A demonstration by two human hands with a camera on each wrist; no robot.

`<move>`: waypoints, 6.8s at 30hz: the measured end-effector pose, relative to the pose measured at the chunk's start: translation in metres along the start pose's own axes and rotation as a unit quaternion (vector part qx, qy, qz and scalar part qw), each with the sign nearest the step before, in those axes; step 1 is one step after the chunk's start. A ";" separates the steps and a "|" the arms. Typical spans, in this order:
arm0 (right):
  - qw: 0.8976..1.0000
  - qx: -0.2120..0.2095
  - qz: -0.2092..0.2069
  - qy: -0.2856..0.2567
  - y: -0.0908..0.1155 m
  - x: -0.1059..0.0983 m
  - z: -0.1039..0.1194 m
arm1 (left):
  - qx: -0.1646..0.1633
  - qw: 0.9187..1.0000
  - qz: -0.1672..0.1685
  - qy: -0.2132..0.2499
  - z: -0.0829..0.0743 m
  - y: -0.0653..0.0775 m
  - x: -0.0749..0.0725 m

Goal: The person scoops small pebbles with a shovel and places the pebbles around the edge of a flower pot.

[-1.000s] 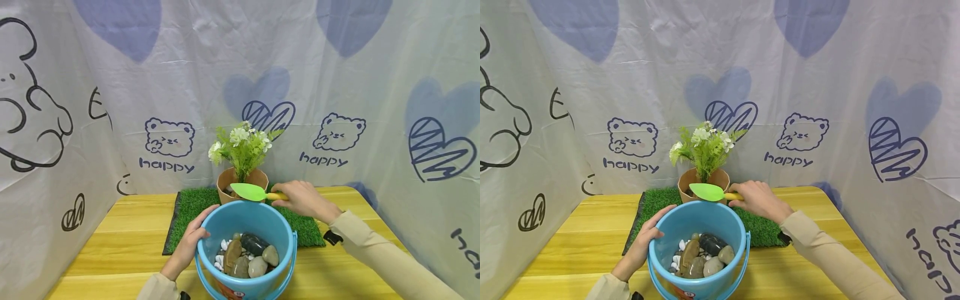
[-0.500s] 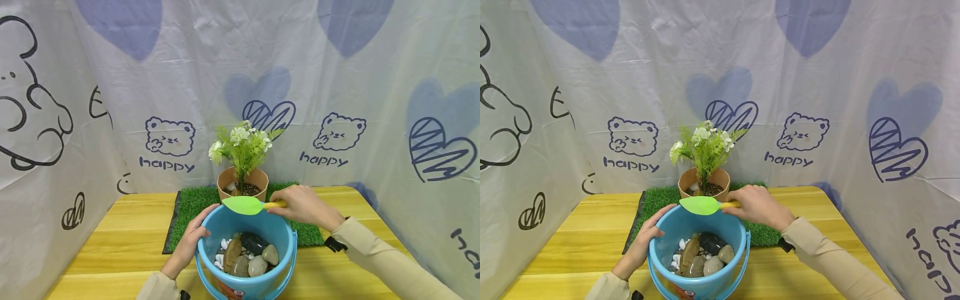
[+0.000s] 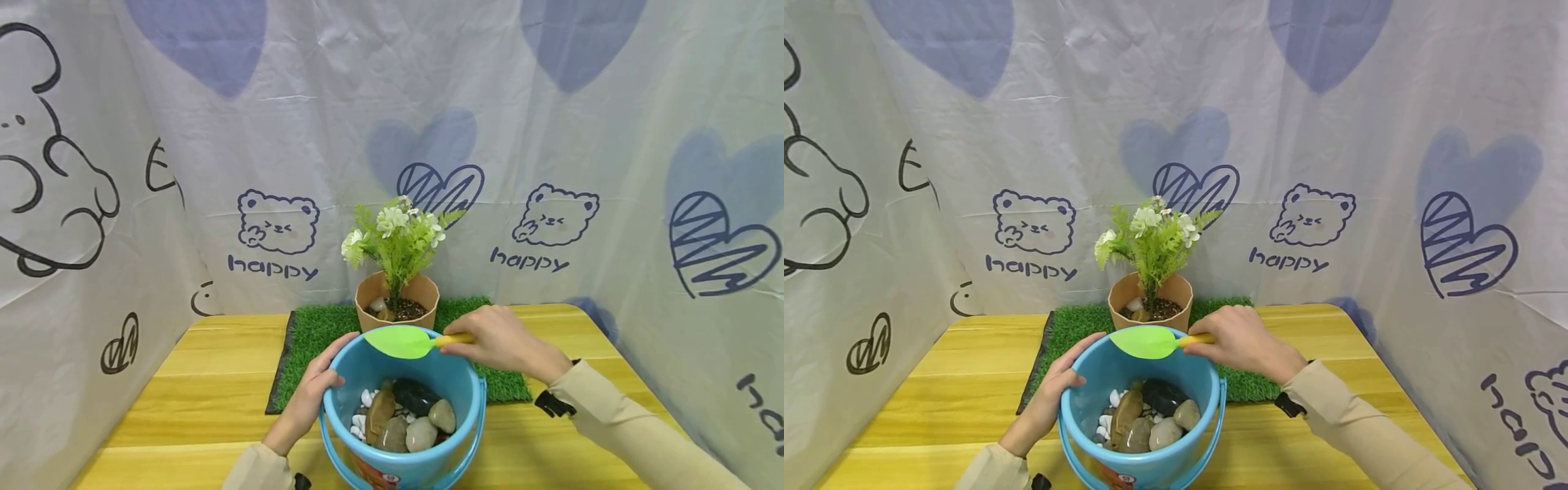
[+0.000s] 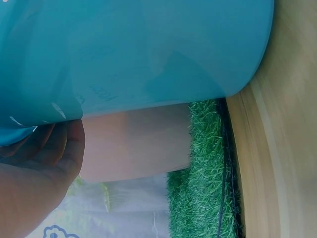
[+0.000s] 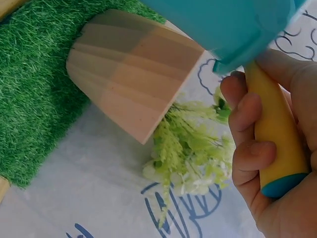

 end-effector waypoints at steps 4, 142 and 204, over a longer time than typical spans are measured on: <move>1.000 0.004 0.016 -0.003 0.002 -0.009 0.001 | -0.002 1.000 -0.005 -0.002 0.000 0.000 0.000; 0.862 0.007 0.455 0.224 -0.079 -0.014 0.070 | -0.014 0.999 -0.030 0.003 0.000 0.000 0.001; 0.982 -0.091 0.153 0.064 -0.030 0.011 0.030 | -0.026 0.999 -0.024 0.008 -0.002 0.003 0.003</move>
Point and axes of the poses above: each hand's wrist, its own y-axis away from the middle knuckle, its own x-axis out of the palm, z = x × y, the point moved 4 cm from there along -y, towards the middle knuckle, and after that the axes turned 15 degrees about -x, right-handed, at the moved point
